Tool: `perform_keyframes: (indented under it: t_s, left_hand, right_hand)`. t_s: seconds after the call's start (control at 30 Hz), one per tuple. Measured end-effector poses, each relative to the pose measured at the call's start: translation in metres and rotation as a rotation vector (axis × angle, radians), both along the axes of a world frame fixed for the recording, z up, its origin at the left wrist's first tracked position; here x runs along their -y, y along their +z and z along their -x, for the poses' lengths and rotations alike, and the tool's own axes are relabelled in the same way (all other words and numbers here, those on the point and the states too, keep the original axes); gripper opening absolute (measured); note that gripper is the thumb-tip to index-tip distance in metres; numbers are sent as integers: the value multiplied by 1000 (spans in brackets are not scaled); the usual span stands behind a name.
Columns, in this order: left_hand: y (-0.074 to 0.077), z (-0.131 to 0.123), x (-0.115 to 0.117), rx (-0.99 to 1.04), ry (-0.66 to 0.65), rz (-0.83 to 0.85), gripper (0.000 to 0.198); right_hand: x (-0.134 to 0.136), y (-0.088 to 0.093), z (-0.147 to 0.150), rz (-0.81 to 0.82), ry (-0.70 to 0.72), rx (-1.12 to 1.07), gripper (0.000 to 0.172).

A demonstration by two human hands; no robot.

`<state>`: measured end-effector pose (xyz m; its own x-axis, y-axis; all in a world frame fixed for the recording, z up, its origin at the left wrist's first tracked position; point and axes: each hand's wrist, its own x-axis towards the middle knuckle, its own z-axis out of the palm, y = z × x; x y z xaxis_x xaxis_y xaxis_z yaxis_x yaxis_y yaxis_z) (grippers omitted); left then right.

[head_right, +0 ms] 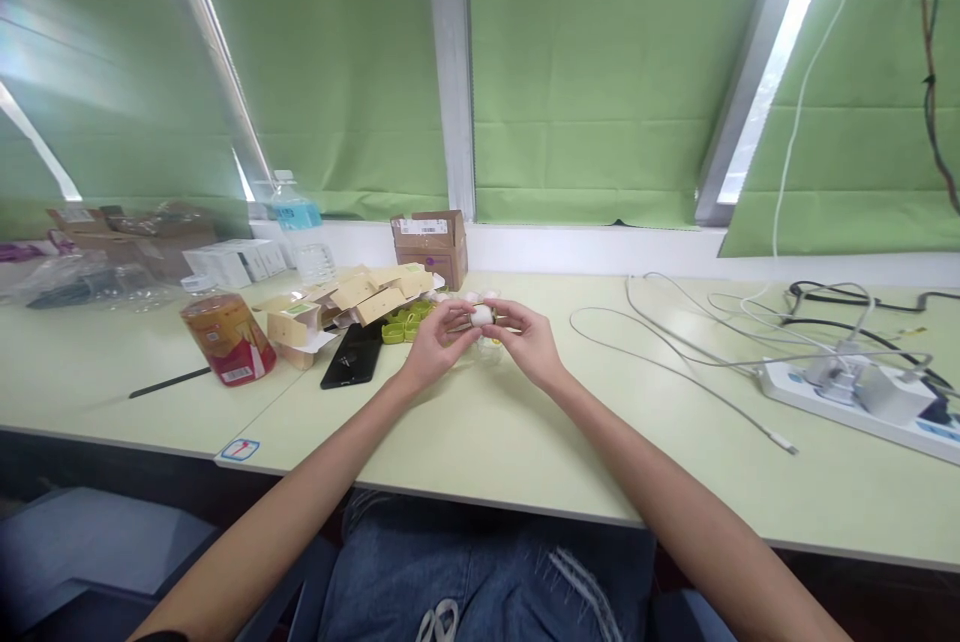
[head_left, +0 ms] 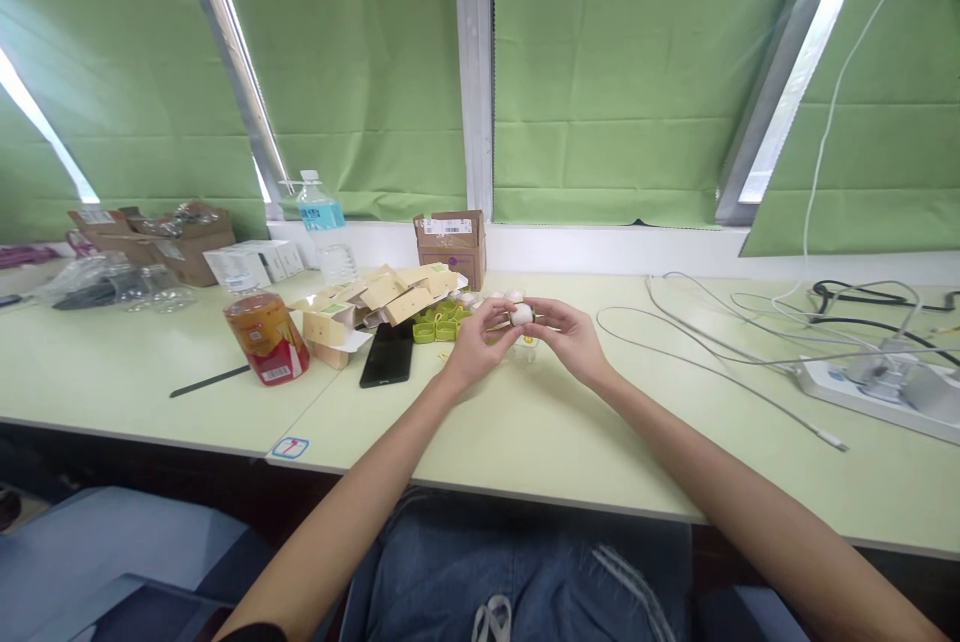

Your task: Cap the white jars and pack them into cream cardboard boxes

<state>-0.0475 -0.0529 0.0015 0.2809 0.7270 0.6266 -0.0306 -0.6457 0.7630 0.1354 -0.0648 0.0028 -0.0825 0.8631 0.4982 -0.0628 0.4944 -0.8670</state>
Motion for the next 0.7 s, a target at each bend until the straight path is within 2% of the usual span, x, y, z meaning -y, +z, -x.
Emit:
perform_keyframes:
  t_s: [0.13,0.27,0.37,0.47,0.6,0.7]
  left_hand:
    - [0,-2,-3,54,63,7,31]
    - [2,-4,-8,130,98,71,38]
    - [4,-3,-11,137,78,89,52]
    - [3,-2,-10,83,60,113,57]
    - [1,-1,-7,17,-44,241,62]
    - [0,-2,-6,50,-25,236,56]
  right_hand:
    - [2,1,1,-13,-13,31,43]
    - [4,1,2,-50,-13,58,36]
    - [2,-2,1,-77,-24,80,33]
    - [-1,-5,-1,-126,-43,115,29]
    - [-1,-6,-2,-220,-89,181,22]
    - [4,0,-3,-248,-72,224,25]
